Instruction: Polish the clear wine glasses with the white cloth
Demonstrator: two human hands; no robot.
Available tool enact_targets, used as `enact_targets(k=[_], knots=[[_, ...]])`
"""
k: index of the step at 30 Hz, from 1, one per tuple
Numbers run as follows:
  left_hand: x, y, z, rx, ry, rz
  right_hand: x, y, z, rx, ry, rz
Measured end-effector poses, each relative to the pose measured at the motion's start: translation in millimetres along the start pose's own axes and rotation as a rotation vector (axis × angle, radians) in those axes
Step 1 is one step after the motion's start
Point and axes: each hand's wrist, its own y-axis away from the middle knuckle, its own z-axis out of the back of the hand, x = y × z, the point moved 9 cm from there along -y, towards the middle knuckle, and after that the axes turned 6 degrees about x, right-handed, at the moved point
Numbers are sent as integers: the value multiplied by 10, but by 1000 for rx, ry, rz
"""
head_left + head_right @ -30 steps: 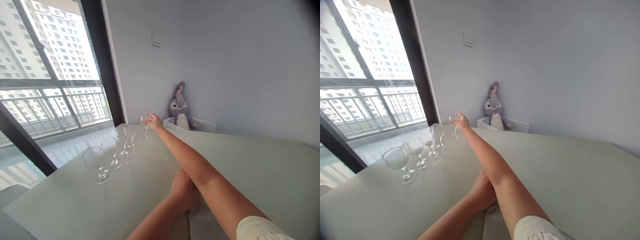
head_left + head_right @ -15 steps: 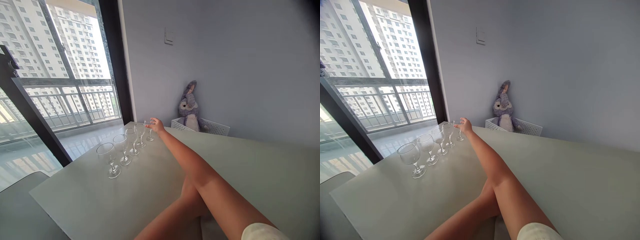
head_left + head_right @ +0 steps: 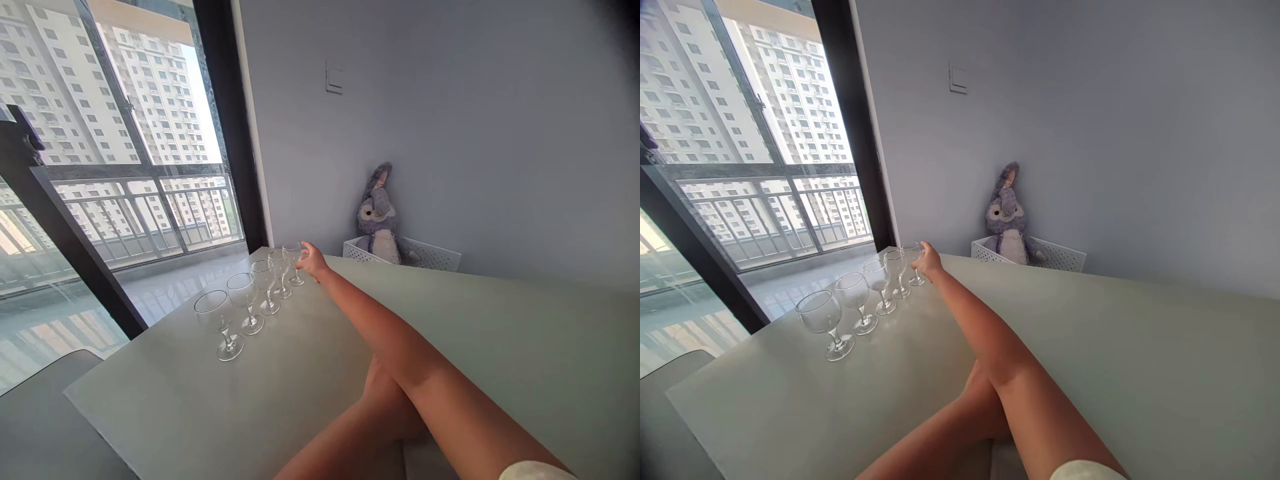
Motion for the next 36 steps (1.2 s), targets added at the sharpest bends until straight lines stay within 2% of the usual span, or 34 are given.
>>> enact_targets(k=[4,6,8,11,14,15,17,19,22,25,27,32,36], knots=[[-136,-22,-1,-56,-244,-193,70,175,170,-8,35,-29],[-158,-37,-21,-65,-320,-255,141,389,335,5,54,-26],[-121,-61,-24,-66,-351,-247,241,715,560,17,77,0],[-80,-81,-16,-62,-362,-222,417,1399,986,12,125,72],[-96,-76,-10,-53,-352,-239,598,2227,1386,-6,240,174],[-101,-74,-7,-50,-351,-243,627,2510,1493,-16,298,185],[-110,-73,-5,-41,-353,-250,566,3039,1664,-35,404,99],[-117,-73,-2,-32,-357,-254,411,3502,1712,23,488,-43],[-130,-66,-2,-20,-367,-254,268,4019,1579,209,565,-89],[-156,-43,-9,-13,-377,-260,225,4301,1372,418,666,-34],[-176,-20,-18,-11,-391,-267,216,4379,1291,499,713,-2],[-221,56,-43,32,-443,-276,168,4371,1271,538,759,39],[-242,98,-31,125,-420,-236,121,4328,1332,533,809,84]])
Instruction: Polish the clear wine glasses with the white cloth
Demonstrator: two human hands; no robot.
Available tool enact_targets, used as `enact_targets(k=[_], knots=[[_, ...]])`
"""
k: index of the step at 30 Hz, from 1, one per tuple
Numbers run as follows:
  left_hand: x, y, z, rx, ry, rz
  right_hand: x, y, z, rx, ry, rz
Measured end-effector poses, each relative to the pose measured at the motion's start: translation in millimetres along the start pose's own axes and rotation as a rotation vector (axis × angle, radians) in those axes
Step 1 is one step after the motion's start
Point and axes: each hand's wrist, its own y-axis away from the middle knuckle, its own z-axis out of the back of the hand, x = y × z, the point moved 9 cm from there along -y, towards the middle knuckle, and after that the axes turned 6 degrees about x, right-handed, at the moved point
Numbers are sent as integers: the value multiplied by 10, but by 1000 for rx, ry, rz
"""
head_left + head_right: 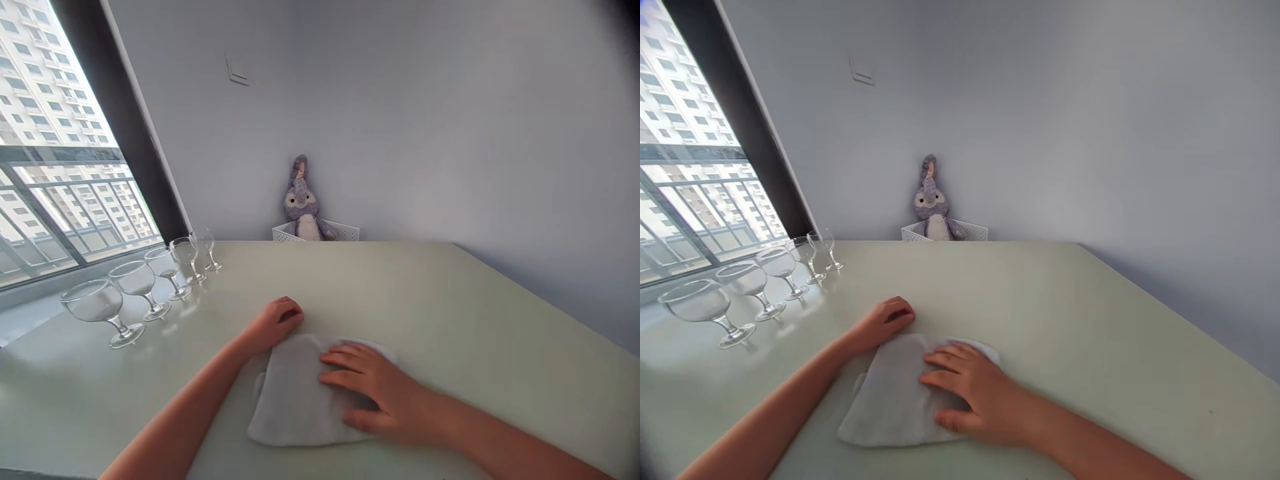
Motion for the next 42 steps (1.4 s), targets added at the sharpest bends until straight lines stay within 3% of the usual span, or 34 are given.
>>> enact_targets(k=[5,10,14,19,24,28,33,37,42], knots=[[-28,31,-51,184,-11,16,-278,35,148,-119,74,-64],[11,29,-97,187,6,56,-849,218,532,-412,51,-397],[64,-48,-61,134,95,113,-1117,170,628,-323,-137,-465],[-92,-86,340,-123,18,129,-1036,113,963,-466,-163,-404],[-367,242,621,-320,-31,120,-615,220,1126,-584,-150,-230],[-479,585,432,-250,-207,79,-313,331,928,-498,-20,-123],[-651,886,83,-178,-485,-136,-244,426,585,-351,7,-124],[-657,733,94,-171,-579,-161,-419,320,671,-377,-56,-171],[-613,305,652,-454,-589,32,-701,114,1228,-644,-10,-243]])
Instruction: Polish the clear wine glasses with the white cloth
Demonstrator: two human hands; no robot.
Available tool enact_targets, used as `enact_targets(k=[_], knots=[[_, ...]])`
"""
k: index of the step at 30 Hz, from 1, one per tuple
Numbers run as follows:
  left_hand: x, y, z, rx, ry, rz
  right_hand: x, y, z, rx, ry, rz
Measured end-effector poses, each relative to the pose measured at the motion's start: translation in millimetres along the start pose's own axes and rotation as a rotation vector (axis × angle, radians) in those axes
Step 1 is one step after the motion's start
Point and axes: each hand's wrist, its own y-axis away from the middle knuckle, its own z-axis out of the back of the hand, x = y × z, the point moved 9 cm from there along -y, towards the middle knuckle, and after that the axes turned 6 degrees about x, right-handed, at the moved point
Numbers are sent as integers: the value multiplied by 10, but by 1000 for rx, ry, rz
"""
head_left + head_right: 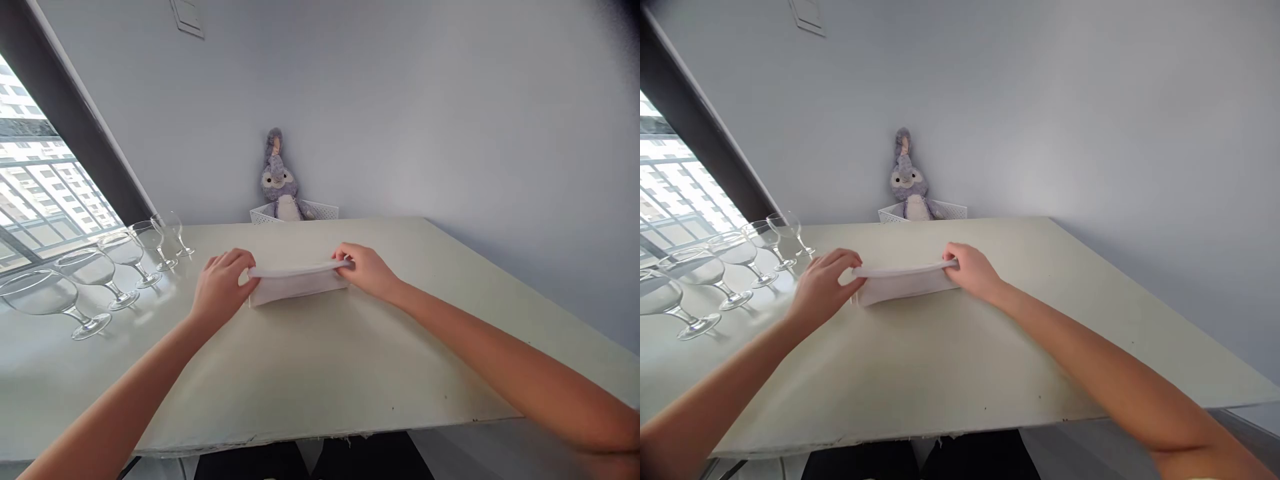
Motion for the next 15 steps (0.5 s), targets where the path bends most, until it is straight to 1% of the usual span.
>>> enact_targets(k=[2,4,5,7,11,13,15], knots=[[25,-109,71,-26,-9,62,0,-97,85,-50,4,4],[5,-87,73,19,-7,85,42,-69,112,-43,-24,32],[-13,-33,52,56,-4,82,73,-14,100,-17,-49,52],[-54,134,-32,147,9,46,129,148,21,86,-112,85],[-137,512,-274,348,104,-74,151,513,-243,393,-171,64],[-215,652,-365,445,153,-137,160,646,-354,529,-175,64],[-313,736,-408,529,187,-185,190,717,-420,621,-177,90]])
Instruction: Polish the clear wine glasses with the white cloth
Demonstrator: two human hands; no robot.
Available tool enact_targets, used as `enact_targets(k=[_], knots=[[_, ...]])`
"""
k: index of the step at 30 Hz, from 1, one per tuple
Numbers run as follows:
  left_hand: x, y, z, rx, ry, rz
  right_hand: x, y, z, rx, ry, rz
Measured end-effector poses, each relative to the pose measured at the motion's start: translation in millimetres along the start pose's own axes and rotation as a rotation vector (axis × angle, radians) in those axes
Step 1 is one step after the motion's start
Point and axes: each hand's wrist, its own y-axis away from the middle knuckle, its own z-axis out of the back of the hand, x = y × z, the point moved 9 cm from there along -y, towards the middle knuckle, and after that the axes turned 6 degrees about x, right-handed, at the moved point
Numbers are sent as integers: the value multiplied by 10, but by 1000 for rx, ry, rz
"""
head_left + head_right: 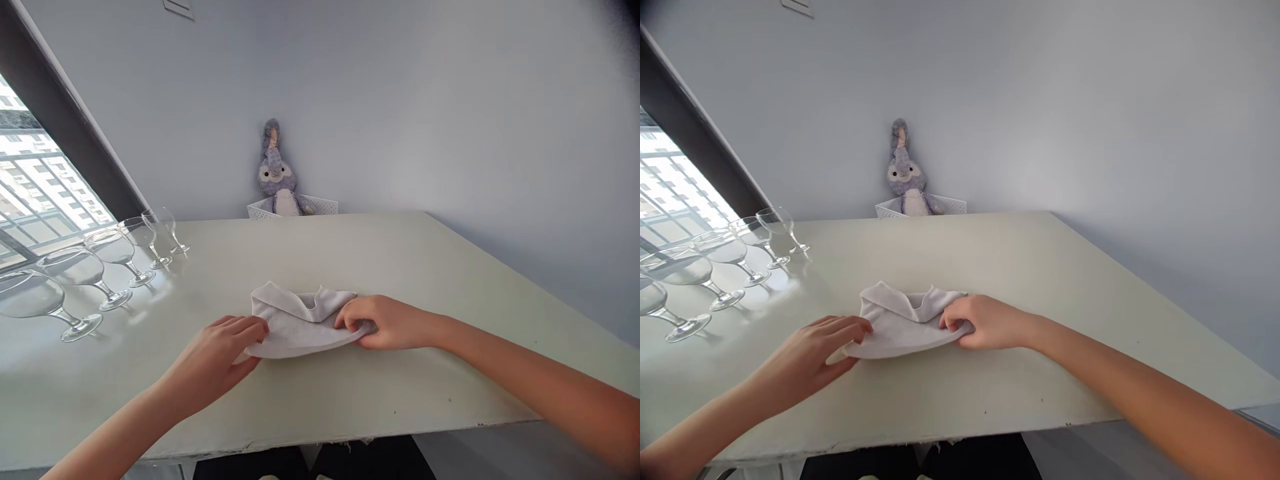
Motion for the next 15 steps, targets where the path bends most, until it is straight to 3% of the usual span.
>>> enact_targets(k=[2,4,8,10,15], knots=[[-82,-5,-20,54,33,-20,10,-18,-23,37,-16,10],[-104,-59,20,57,78,-3,-9,-74,52,-18,-14,3],[24,-320,154,-67,116,49,-47,-292,244,-176,208,35],[83,-502,131,-61,104,22,-110,-465,198,-100,271,32],[192,-834,-24,138,129,-6,-121,-769,98,34,331,95]])
